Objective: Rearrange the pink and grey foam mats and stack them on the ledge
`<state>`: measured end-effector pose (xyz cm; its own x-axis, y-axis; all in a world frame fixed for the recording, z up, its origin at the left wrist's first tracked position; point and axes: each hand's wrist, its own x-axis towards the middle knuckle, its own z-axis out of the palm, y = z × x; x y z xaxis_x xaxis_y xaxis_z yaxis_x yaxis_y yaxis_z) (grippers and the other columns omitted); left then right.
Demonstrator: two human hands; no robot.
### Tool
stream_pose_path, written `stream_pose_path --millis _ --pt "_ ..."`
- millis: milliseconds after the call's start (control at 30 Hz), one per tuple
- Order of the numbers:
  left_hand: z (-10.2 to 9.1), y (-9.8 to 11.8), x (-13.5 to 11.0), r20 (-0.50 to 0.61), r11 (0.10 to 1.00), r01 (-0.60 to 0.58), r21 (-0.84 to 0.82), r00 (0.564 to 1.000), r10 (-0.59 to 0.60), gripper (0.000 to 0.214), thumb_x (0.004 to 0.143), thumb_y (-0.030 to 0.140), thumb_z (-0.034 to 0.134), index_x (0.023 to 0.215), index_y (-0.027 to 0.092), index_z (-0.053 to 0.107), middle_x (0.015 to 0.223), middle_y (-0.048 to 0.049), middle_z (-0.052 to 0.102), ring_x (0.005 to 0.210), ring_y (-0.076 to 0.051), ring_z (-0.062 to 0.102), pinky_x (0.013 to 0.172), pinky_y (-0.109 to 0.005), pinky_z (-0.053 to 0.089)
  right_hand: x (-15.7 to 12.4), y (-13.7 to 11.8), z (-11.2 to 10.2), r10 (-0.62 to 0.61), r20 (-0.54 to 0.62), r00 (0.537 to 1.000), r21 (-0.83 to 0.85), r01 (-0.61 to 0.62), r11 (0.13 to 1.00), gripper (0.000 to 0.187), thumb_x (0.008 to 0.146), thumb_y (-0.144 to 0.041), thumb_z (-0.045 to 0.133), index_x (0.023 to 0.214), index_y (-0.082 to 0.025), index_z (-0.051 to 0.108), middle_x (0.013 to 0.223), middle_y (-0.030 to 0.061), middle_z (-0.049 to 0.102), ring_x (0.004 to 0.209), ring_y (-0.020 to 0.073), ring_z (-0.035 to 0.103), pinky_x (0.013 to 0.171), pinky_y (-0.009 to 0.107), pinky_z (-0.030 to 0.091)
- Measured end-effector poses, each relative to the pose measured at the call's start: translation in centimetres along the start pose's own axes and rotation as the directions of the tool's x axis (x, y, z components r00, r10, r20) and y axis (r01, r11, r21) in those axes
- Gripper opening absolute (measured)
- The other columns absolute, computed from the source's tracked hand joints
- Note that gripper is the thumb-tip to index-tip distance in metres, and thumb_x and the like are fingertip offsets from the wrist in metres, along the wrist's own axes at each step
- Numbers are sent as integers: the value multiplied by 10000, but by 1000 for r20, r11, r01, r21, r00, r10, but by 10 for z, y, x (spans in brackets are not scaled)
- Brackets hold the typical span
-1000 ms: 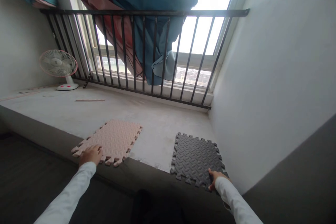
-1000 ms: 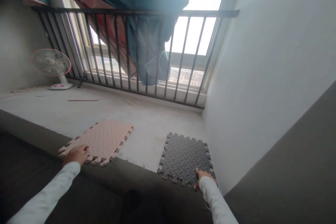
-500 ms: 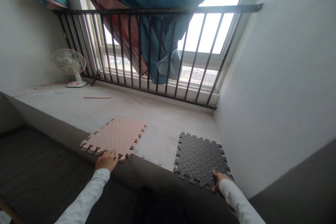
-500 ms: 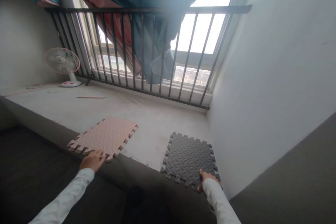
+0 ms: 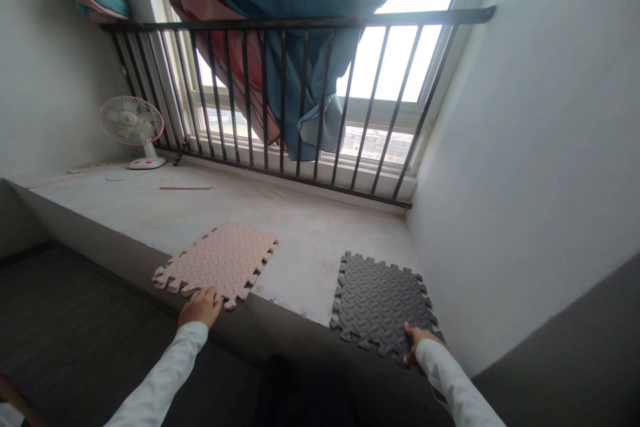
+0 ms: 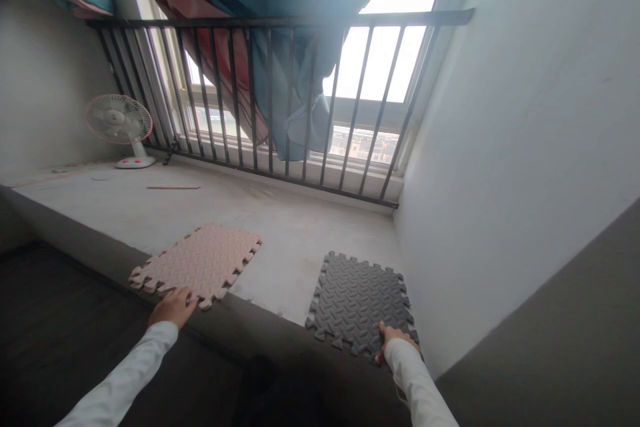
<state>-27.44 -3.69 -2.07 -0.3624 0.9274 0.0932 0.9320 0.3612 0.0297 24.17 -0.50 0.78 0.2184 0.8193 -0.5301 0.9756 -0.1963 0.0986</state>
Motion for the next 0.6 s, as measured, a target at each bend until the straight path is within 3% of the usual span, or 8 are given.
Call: stream_pose_path --millis 267,600 --pt "-3 3 0 38 1000 3 -23 999 -2 212 765 299 383 826 171 540 934 -90 586 919 -217 504 751 -290 366 10 3 6 -6 -27 1000 40 7 999 913 440 -288 704 1279 -256 346 1241 98 482 1130 268 444 906 381 395" --pt "-3 10 -6 -46 1000 28 8 999 -27 263 776 267 360 901 162 567 963 -117 581 921 -232 500 713 -318 380 7 2 5 4 -31 1000 52 -3 999 901 444 -287 699 1275 -259 353 1232 88 494 1120 267 455 899 373 402"
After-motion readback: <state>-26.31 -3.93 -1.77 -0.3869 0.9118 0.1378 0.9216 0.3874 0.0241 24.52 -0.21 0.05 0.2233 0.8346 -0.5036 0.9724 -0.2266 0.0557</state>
